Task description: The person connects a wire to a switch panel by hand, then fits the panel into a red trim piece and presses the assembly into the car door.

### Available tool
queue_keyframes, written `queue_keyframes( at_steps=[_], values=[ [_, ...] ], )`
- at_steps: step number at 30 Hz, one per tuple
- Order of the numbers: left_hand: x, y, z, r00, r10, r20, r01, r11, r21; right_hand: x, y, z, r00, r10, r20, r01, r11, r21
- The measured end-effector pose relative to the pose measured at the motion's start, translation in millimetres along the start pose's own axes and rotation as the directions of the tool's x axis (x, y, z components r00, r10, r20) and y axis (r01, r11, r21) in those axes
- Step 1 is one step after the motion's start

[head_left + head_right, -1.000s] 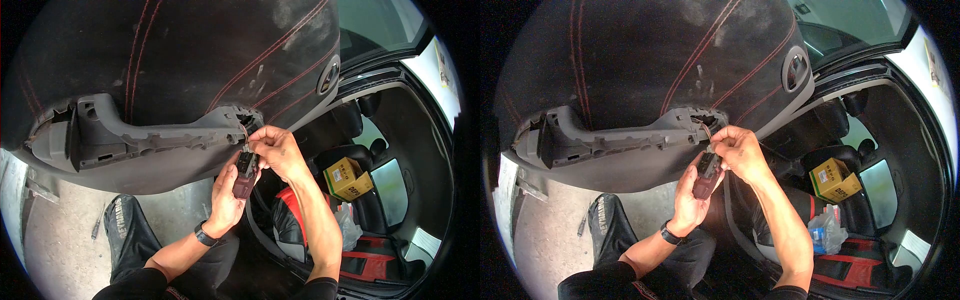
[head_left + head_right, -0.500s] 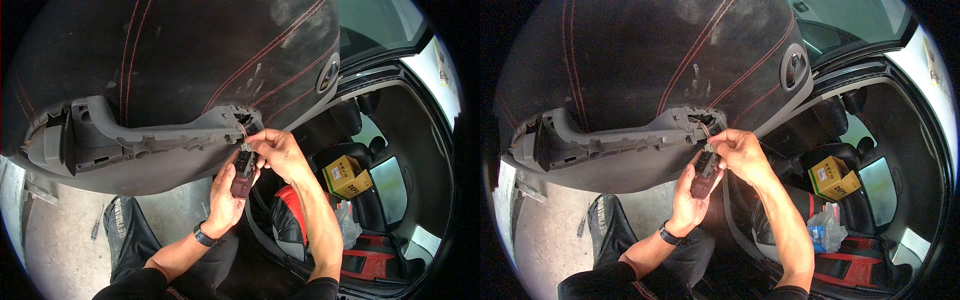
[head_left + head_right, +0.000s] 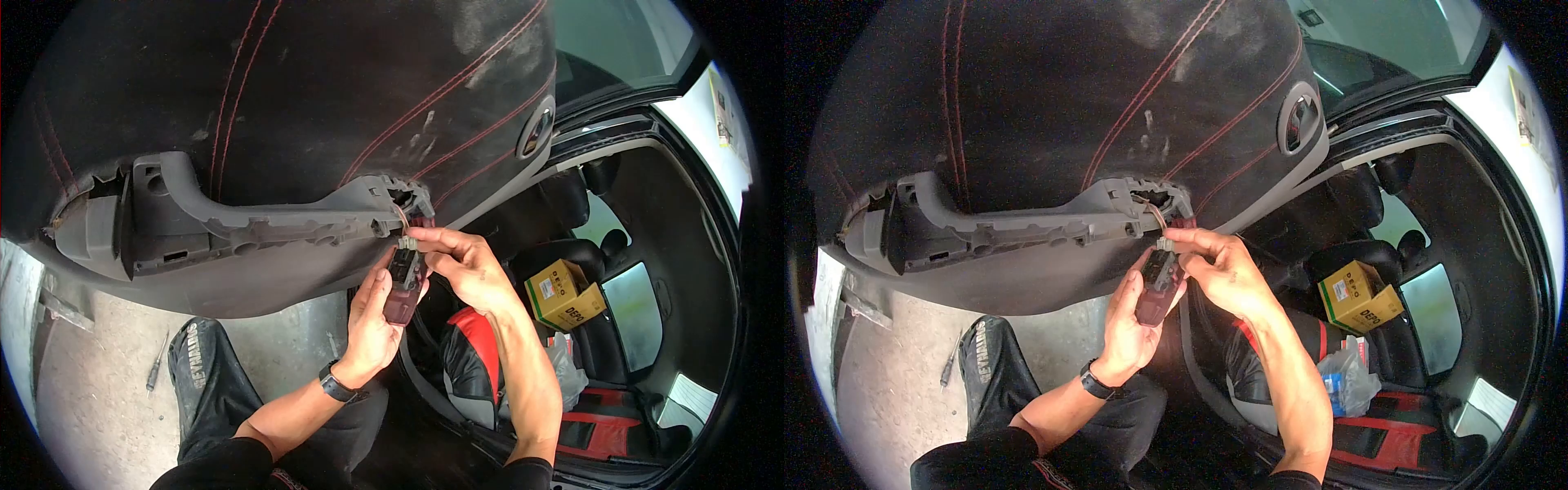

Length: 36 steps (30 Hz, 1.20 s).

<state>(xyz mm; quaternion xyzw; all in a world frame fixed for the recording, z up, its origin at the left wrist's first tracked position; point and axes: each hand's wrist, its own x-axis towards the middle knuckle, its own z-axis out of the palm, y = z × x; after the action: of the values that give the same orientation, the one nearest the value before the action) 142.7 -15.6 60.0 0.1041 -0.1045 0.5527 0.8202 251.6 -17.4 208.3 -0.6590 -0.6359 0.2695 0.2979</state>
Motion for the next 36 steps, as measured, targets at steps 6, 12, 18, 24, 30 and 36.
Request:
queue_keyframes(
  at_steps=[6,12,18,24,30,36],
  values=[
    [1,-6,-4,0.999,0.026,0.029,-0.027,0.999,0.035,-1,0,-2,1.000,0.010,0.005,-0.010,1.000,0.021],
    [2,-10,-5,1.000,0.012,-0.015,-0.013,0.998,-0.062,-8,1,8,0.999,0.025,-0.020,-0.024,0.998,0.066],
    [1,-13,-6,1.000,0.028,0.000,-0.028,0.999,-0.027,-9,6,9,0.999,-0.013,-0.029,0.014,0.998,0.057],
    [-2,-11,-7,1.000,0.015,-0.005,-0.015,0.999,-0.043,-8,6,10,0.998,-0.053,-0.039,0.054,0.998,0.016],
    [-3,-11,-10,1.000,0.006,0.000,-0.006,0.999,-0.044,-8,4,10,0.998,-0.040,-0.045,0.041,0.999,0.005],
    [-1,-10,-12,1.000,-0.005,-0.003,0.004,0.998,-0.067,-9,4,10,0.998,-0.042,-0.038,0.041,0.999,-0.011]
  ],
)
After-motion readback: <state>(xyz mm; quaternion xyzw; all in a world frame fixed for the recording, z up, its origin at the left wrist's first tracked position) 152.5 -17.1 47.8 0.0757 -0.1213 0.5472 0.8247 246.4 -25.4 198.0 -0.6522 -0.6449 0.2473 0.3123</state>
